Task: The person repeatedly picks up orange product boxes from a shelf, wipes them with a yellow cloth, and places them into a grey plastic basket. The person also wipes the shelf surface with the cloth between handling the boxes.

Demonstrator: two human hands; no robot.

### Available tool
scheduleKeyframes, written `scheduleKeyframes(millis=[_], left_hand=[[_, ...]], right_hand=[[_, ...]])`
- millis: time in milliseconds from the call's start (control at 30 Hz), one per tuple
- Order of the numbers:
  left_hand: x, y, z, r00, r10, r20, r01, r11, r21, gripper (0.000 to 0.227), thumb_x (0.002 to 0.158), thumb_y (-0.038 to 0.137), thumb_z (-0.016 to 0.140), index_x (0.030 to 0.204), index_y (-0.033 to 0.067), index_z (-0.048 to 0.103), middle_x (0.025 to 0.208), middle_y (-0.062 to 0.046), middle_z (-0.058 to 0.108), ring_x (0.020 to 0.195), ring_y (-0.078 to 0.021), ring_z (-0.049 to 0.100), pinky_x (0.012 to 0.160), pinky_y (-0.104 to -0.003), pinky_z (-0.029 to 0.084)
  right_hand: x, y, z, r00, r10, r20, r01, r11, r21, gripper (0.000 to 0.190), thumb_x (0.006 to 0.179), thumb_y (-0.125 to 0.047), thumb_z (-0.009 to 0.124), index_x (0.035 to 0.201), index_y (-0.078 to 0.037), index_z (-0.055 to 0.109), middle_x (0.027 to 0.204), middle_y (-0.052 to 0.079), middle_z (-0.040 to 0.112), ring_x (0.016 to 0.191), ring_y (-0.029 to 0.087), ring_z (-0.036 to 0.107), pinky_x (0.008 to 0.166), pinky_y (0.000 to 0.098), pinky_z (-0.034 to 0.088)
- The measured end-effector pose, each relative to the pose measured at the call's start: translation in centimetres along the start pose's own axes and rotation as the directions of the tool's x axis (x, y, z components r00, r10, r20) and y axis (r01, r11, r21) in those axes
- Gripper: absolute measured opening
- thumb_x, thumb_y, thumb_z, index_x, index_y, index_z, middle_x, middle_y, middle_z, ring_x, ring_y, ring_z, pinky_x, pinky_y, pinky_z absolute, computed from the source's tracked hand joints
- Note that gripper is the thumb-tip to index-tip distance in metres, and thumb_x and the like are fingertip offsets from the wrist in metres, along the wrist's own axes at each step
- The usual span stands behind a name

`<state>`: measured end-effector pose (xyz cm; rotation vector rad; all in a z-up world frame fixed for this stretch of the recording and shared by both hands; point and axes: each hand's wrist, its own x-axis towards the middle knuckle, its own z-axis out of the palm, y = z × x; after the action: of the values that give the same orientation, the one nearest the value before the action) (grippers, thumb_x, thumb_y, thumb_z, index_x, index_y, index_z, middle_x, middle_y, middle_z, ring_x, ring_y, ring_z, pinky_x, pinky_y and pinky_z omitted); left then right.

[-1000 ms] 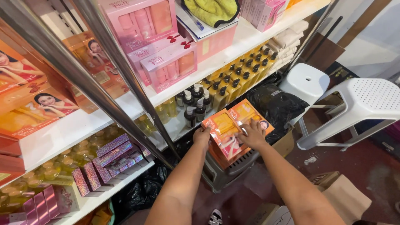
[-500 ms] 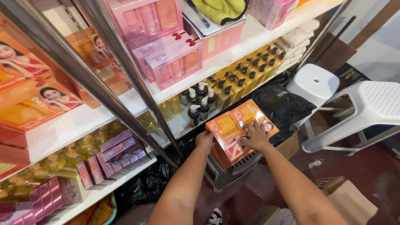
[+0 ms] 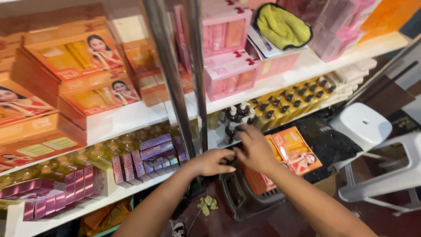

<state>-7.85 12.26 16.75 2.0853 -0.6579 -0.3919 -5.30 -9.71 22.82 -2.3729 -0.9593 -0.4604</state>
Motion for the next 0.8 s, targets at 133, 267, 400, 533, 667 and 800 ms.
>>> scheduleKeyframes(millis=[133, 267, 400, 533, 667, 800], left_hand=[[-7.5, 5.1, -9.9, 0.998, -0.007, 0.058, 0.011, 0.998, -0.067, 0.037, 0.089, 0.031, 0.076, 0.115, 0.0056, 0.07, 0.107, -0.008, 0.078, 0.096, -0.0193, 0.074, 0.086, -0.033, 0.059], [-11.5, 3.3, -17.2, 0.988, 0.002, -0.156, 0.027, 0.982, 0.185, 0.025, 0.088, 0.024, 0.077, 0.107, 0.0084, 0.075, 0.099, -0.007, 0.079, 0.09, -0.0181, 0.075, 0.083, -0.033, 0.059], [-12.6, -0.4, -21.6, 0.85, -0.015, -0.527, 0.232, 0.908, 0.348, 0.037, 0.077, 0.018, 0.081, 0.111, 0.0079, 0.071, 0.107, -0.011, 0.073, 0.099, -0.027, 0.071, 0.088, -0.038, 0.057], [-11.9, -4.2, -23.9, 0.779, 0.162, -0.605, 0.248, 0.807, 0.535, 0.051, 0.072, 0.008, 0.081, 0.121, 0.0078, 0.068, 0.119, -0.017, 0.065, 0.113, -0.0379, 0.061, 0.096, -0.046, 0.05], [-10.9, -5.8, -25.1, 0.73, 0.221, -0.647, 0.245, 0.799, 0.549, 0.068, 0.068, 0.004, 0.08, 0.133, 0.0102, 0.061, 0.129, -0.016, 0.061, 0.124, -0.0391, 0.054, 0.105, -0.047, 0.045], [-10.6, -8.1, -25.5, 0.696, 0.374, -0.613, 0.174, 0.741, 0.648, 0.074, 0.068, 0.003, 0.08, 0.137, 0.0043, 0.055, 0.139, -0.021, 0.053, 0.131, -0.0422, 0.048, 0.109, -0.049, 0.041]], right_hand=[[3.5, -7.0, 0.0, 0.985, -0.174, -0.008, 0.174, 0.983, 0.063, 0.039, 0.078, -0.016, 0.077, 0.113, -0.005, 0.063, 0.135, 0.02, 0.06, 0.126, 0.04, 0.057, 0.104, 0.0473, 0.049], [7.2, -12.7, 2.0, 0.932, -0.362, 0.016, 0.358, 0.926, 0.117, 0.042, 0.084, -0.015, 0.074, 0.122, -0.004, 0.061, 0.137, 0.021, 0.059, 0.125, 0.039, 0.058, 0.101, 0.0465, 0.052], [11.7, -16.5, 6.7, 0.933, -0.356, 0.05, 0.358, 0.933, -0.026, 0.057, 0.087, -0.014, 0.068, 0.141, -0.002, 0.055, 0.143, 0.024, 0.055, 0.132, 0.041, 0.054, 0.103, 0.0455, 0.049], [16.8, -16.9, 12.7, 0.949, -0.274, 0.157, 0.31, 0.906, -0.287, 0.066, 0.076, -0.02, 0.072, 0.134, 0.005, 0.049, 0.147, 0.034, 0.045, 0.137, 0.048, 0.046, 0.114, 0.0469, 0.042], [21.4, -17.7, 16.0, 0.971, 0.04, 0.235, 0.105, 0.812, -0.574, 0.082, 0.081, -0.031, 0.069, 0.148, 0.004, 0.037, 0.159, 0.03, 0.031, 0.144, 0.046, 0.034, 0.112, 0.0566, 0.034], [24.3, -13.6, 21.5, 0.935, 0.296, 0.197, -0.078, 0.711, -0.699, 0.069, 0.095, -0.026, 0.053, 0.156, -0.004, 0.029, 0.162, 0.026, 0.024, 0.146, 0.047, 0.027, 0.111, 0.0707, 0.027]])
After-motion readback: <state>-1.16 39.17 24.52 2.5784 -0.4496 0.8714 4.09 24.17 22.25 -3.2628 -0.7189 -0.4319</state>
